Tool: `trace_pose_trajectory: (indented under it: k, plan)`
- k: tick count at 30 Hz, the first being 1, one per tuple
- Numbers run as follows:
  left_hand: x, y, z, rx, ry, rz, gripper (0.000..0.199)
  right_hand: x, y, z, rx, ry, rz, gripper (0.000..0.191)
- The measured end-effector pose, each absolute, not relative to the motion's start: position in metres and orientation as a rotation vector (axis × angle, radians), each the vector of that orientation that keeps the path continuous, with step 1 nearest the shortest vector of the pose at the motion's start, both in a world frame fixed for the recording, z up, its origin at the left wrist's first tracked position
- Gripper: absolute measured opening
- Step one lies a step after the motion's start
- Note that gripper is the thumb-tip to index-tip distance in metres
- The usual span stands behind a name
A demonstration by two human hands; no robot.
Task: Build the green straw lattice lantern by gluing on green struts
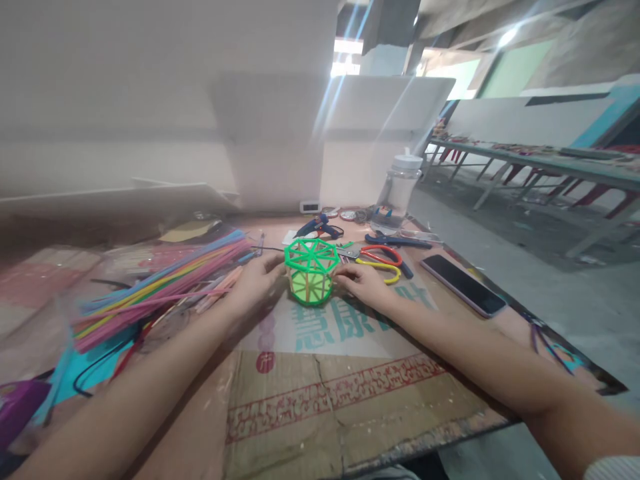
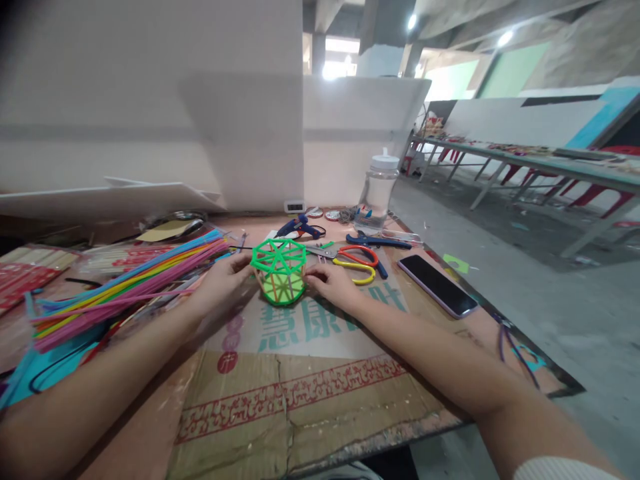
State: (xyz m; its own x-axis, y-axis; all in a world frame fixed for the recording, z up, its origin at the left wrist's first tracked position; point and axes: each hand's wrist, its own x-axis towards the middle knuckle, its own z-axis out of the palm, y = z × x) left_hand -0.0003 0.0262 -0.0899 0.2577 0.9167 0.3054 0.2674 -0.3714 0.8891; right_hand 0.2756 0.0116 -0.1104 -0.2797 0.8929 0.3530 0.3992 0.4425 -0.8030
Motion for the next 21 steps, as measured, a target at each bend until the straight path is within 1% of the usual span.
trace_pose_trajectory:
  k: [7,11,13,16,21]
  plan:
    - [-0.009,0.031,-0.091,1.799,1.159,1.127,0.035,0.279,0.008,-0.111,-1.119,-1.748,0.7,0.027]
    - [-0.012,0.028,-0.085,1.879,1.154,1.004,0.039,0.285,0.014,-0.107,-1.149,-1.703,0.612,0.022]
    - [-0.011,0.023,-0.08,1.939,1.108,0.905,0.045,0.291,0.018,-0.101,-1.163,-1.699,0.571,0.019]
    - [-0.007,0.015,-0.075,2.001,1.034,0.78,0.052,0.304,0.025,-0.088,-1.192,-1.718,0.524,0.019]
    - [0.001,0.011,-0.08,2.009,1.126,0.783,0.043,0.313,0.027,-0.067,-1.245,-1.833,0.473,0.025]
